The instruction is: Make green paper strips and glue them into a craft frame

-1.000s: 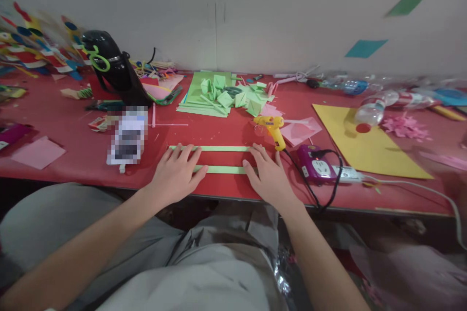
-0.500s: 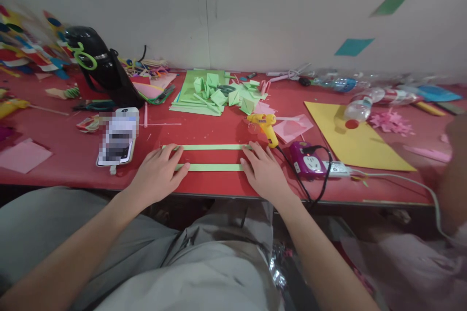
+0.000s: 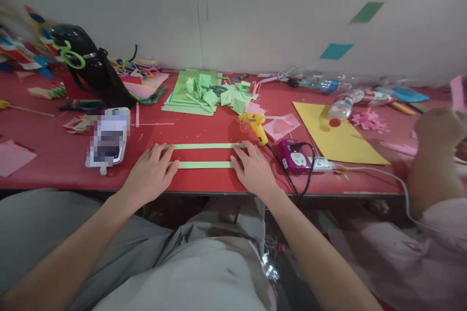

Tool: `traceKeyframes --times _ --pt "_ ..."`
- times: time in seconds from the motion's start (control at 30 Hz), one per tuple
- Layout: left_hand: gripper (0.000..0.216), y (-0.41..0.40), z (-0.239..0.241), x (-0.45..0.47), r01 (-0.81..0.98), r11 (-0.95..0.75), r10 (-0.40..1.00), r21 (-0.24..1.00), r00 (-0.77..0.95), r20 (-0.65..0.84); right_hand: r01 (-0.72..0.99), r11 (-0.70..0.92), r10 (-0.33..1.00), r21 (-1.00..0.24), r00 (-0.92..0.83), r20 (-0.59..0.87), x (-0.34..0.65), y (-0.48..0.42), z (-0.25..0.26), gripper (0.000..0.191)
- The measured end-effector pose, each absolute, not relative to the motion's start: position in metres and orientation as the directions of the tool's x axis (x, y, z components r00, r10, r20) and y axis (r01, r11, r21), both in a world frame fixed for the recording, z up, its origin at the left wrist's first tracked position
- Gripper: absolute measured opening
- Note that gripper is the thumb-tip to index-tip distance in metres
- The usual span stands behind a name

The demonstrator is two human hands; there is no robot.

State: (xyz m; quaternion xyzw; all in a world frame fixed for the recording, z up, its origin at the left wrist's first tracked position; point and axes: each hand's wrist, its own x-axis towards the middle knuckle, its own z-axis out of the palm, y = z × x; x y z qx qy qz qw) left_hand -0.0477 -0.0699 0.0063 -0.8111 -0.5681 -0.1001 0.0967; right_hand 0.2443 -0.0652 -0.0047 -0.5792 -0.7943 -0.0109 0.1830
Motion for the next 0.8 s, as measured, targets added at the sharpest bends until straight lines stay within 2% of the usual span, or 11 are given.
traceKeyframes --times 0.3,0.57,0.8 --pt "0.048 -0.0709 0.0061 -0.0513 0.936 -0.333 0.893 -0.110 0.351 0.280 0.941 0.310 0.913 -0.139 -0.253 0.320 0.2439 -0.0663 -0.0090 0.049" --pt "0.047 -0.0660 0.0065 -0.0495 0.913 -0.408 0.876 -0.017 0.397 0.273 0.950 0.289 0.919 -0.120 -0.240 0.314 0.2412 -0.0672 -0.0043 0.049" --pt "0.048 -0.0673 0.0065 -0.0486 0.908 -0.418 0.870 -0.021 0.407 0.280 0.933 0.319 0.911 -0.168 -0.253 0.326 0.2431 -0.0649 -0.0049 0.050"
